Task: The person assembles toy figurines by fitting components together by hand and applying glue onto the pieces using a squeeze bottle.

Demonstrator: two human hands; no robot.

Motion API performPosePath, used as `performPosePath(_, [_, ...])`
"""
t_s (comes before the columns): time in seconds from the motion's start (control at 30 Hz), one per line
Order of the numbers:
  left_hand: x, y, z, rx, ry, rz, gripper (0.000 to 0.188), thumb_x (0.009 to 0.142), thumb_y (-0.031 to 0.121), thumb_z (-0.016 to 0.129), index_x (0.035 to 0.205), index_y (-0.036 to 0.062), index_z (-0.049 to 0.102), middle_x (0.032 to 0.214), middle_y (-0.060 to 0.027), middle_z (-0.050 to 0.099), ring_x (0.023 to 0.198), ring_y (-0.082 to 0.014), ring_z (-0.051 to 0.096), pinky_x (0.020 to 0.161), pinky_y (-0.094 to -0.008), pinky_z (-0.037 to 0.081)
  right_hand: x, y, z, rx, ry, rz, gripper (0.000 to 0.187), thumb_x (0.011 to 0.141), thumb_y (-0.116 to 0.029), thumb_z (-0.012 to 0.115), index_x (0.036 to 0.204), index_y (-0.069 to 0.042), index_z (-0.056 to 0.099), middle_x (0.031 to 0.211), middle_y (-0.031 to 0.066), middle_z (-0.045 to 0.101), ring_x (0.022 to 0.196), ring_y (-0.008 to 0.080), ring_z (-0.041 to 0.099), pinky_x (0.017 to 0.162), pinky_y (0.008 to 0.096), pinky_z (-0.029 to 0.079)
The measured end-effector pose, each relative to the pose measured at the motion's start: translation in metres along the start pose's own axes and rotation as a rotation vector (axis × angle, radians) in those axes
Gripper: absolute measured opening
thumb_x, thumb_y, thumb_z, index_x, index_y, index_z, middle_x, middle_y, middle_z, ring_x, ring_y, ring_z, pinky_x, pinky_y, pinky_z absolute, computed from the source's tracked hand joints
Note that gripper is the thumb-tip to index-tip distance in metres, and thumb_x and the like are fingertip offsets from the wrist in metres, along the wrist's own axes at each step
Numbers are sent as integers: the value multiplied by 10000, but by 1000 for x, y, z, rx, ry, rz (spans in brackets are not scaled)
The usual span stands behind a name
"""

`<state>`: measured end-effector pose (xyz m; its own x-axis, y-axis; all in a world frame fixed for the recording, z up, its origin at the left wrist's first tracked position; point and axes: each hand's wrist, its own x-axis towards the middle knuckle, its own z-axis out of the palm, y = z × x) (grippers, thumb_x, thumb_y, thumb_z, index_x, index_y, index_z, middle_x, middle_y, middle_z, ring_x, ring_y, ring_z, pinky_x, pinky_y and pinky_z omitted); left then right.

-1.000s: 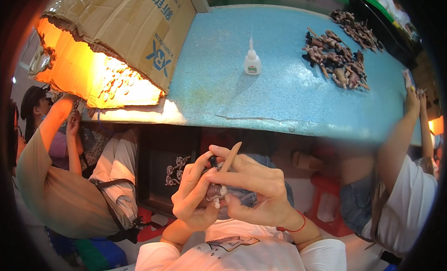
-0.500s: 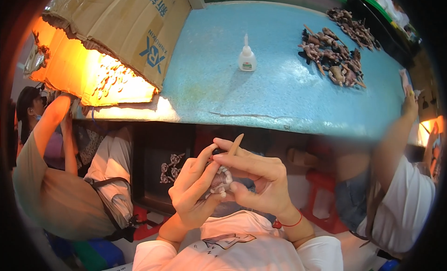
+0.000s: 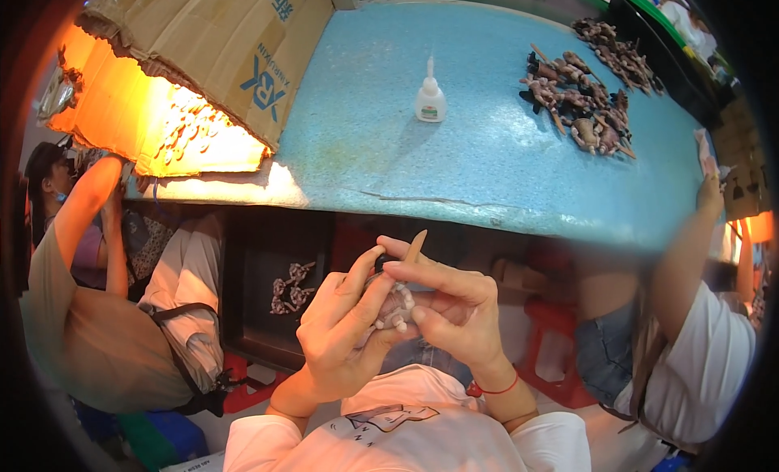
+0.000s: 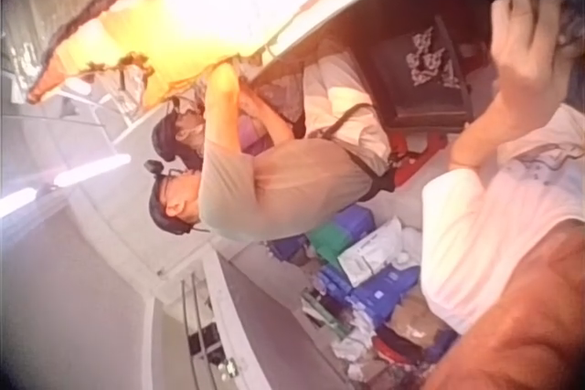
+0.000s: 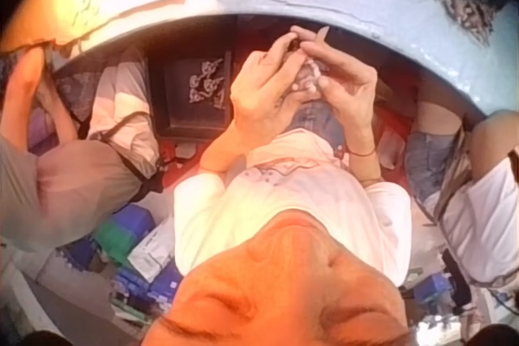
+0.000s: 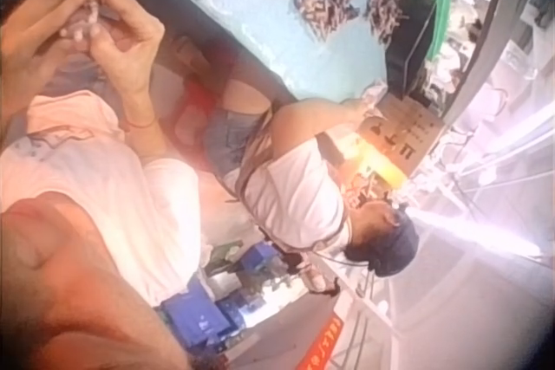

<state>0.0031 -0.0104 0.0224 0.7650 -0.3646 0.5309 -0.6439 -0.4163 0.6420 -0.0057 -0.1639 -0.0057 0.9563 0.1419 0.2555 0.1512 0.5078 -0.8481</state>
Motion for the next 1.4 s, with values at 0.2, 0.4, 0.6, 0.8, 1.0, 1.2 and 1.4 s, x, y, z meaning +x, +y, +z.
performPosePath(0.2, [1,1,0,18,-11,-13,540,565,117,768,1058,-29,602,1126,-222,544,679,-240,495,570,-286,447,-2,1,1,40,23,17,471,670,105,442,1131,104,540,1300,305,385,1163,282,461,916,357,434])
performPosePath(0.4, [1,3,-2,23,-17,3,530,540,82,740,1032,-59,602,1119,-242,548,695,-254,515,595,-294,458,-4,5,3,59,27,-12,472,669,112,452,1134,103,537,1311,297,375,1143,272,478,897,349,455])
performPosePath(0.6, [-3,2,-3,-24,12,69,522,486,-6,651,996,-97,595,1124,-293,534,768,-298,546,662,-336,477,-4,-2,10,-41,27,-80,474,651,88,488,1116,59,573,1257,307,432,1117,283,509,890,345,454])
performPosePath(0.8, [-3,-3,-5,-68,30,171,522,488,45,662,992,-79,609,1125,-304,526,807,-339,552,668,-363,491,0,-14,15,-352,-5,-293,467,582,46,534,1039,34,627,1106,324,539,1065,354,552,852,376,466])
performPosePath(1.0, [-6,-6,-1,-120,48,163,477,569,111,734,1009,-40,626,1130,-287,530,820,-342,562,661,-357,503,-2,-13,15,-431,6,-323,456,575,42,537,1019,21,638,1018,270,589,1042,368,563,847,380,464])
performPosePath(1.2, [-13,-11,4,-137,65,136,501,551,49,715,1036,-32,620,1151,-267,530,833,-340,564,692,-367,502,-3,-7,13,-372,14,-303,454,614,56,537,1059,28,618,906,211,603,1111,374,518,894,399,425])
performPosePath(1.4, [-22,-13,12,-183,80,11,566,478,-20,679,1040,-45,616,1147,-268,536,826,-324,567,698,-359,500,-10,0,10,-326,46,-179,415,657,30,549,1068,54,603,1069,307,559,1147,389,475,903,401,450])
